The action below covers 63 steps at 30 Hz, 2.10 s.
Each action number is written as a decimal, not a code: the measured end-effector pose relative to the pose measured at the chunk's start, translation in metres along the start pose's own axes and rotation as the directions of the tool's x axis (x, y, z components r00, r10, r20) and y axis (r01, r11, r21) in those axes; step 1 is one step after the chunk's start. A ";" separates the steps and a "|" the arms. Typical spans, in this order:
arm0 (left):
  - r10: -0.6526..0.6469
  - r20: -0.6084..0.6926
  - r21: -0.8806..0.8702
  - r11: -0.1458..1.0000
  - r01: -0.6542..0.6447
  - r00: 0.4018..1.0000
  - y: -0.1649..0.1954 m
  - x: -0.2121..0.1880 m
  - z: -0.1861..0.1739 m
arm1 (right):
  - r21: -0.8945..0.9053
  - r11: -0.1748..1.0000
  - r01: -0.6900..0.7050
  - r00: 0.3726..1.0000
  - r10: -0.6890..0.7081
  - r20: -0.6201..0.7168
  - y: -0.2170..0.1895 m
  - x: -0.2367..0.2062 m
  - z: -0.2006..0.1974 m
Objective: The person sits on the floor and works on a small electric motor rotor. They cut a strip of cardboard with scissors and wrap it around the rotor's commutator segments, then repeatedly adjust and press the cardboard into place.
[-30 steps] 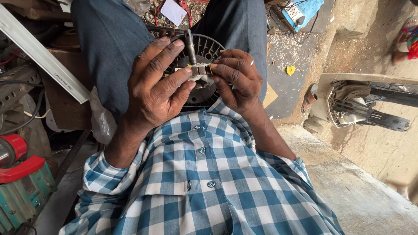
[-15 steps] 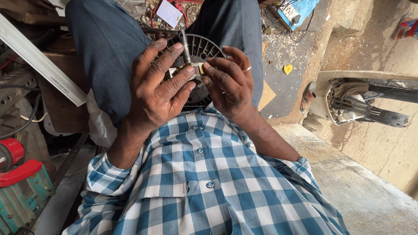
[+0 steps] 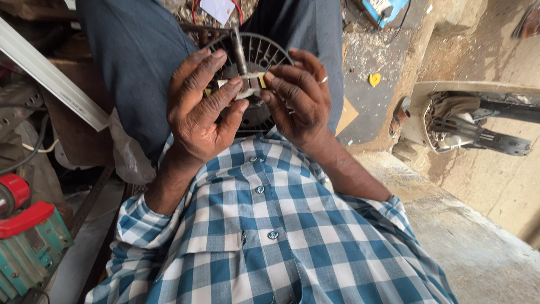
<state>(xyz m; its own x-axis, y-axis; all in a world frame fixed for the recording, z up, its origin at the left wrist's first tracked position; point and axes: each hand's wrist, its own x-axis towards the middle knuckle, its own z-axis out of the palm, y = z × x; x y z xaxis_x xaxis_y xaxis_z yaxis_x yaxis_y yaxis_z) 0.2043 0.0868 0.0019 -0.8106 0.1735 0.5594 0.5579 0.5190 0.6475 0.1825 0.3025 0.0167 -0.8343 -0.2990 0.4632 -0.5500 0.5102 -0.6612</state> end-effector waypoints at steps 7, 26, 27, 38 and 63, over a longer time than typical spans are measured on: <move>0.014 -0.022 0.049 0.999 -0.013 1.000 -0.002 -0.006 0.000 | -0.047 0.999 -0.002 0.996 0.006 0.086 0.000 0.000 -0.006; -0.179 0.042 -0.263 0.947 0.183 0.983 0.005 0.008 -0.004 | 0.197 0.962 0.189 0.932 -0.239 0.273 0.012 0.050 -0.014; -0.182 0.048 -0.265 0.946 0.189 0.982 0.005 0.008 -0.004 | 0.227 0.961 0.160 0.941 -0.218 0.259 0.012 0.049 -0.013; 0.098 0.077 0.061 0.993 -0.103 0.992 0.003 0.008 -0.006 | 0.357 0.931 0.073 0.974 -0.143 0.175 0.022 0.031 -0.014; 0.197 0.069 0.115 0.972 -0.204 0.978 0.007 0.008 0.037 | 0.320 0.945 -0.063 0.960 0.144 -0.238 0.022 -0.034 0.008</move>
<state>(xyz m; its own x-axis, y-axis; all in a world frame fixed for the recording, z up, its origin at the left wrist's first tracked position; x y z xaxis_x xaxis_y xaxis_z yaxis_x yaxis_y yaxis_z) 0.1950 0.1226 -0.0087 -0.6953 0.3295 0.6388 0.6871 0.5656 0.4561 0.1984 0.3175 -0.0180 -0.8714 -0.0213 0.4901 -0.4801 0.2428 -0.8430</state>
